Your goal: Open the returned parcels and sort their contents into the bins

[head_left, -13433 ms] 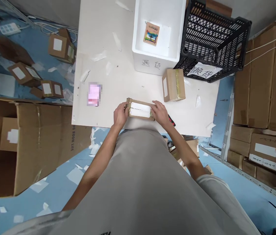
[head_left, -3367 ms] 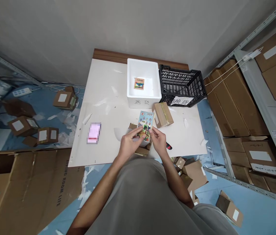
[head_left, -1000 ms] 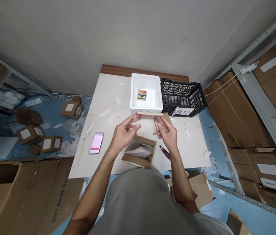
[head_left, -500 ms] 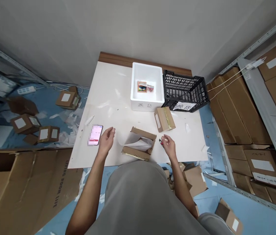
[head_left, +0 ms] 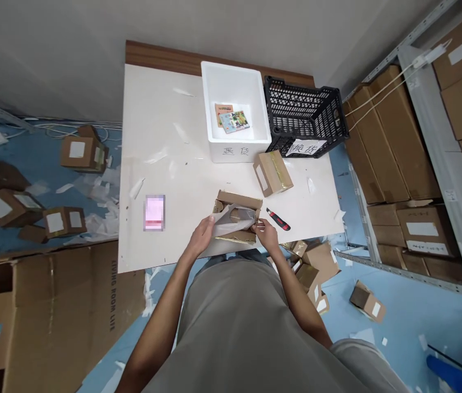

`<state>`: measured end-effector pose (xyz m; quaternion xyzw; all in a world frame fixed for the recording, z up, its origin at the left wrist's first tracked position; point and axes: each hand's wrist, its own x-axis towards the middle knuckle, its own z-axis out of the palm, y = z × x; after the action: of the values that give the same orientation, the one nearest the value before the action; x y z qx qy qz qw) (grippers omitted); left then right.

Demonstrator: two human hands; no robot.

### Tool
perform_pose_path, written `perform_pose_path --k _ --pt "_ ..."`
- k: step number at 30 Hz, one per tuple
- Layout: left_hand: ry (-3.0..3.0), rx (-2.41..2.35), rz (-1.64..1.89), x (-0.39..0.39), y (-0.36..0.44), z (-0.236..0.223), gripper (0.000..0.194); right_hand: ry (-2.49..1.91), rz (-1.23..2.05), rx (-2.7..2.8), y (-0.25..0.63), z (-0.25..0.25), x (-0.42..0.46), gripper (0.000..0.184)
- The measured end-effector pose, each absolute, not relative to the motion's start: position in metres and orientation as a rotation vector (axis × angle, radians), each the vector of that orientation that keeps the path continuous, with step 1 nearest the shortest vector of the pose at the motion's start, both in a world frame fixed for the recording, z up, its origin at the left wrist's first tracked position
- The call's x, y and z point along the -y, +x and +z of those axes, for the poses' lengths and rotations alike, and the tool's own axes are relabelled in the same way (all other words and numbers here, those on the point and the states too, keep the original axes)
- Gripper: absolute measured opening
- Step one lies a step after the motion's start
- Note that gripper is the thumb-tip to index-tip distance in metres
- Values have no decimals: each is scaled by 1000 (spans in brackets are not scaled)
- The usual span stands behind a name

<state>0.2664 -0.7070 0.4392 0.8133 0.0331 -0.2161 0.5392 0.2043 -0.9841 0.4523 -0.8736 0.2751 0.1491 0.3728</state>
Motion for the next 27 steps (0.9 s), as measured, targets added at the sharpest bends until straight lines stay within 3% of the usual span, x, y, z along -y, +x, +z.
perform_pose_path --k 6,14,19,27 --pt "1971 40 -563 704 261 465 77 -2120 137 -767 166 461 975 36" --pt "1939 242 -487 744 242 516 64 -1934 -203 -835 93 500 991 57" --pt "1852 288 -526 812 210 532 69 -1898 -396 -927 39 529 1036 55" --pt "1762 578 -670 968 132 548 62 -1836 -685 -1191 -93 559 1135 54"
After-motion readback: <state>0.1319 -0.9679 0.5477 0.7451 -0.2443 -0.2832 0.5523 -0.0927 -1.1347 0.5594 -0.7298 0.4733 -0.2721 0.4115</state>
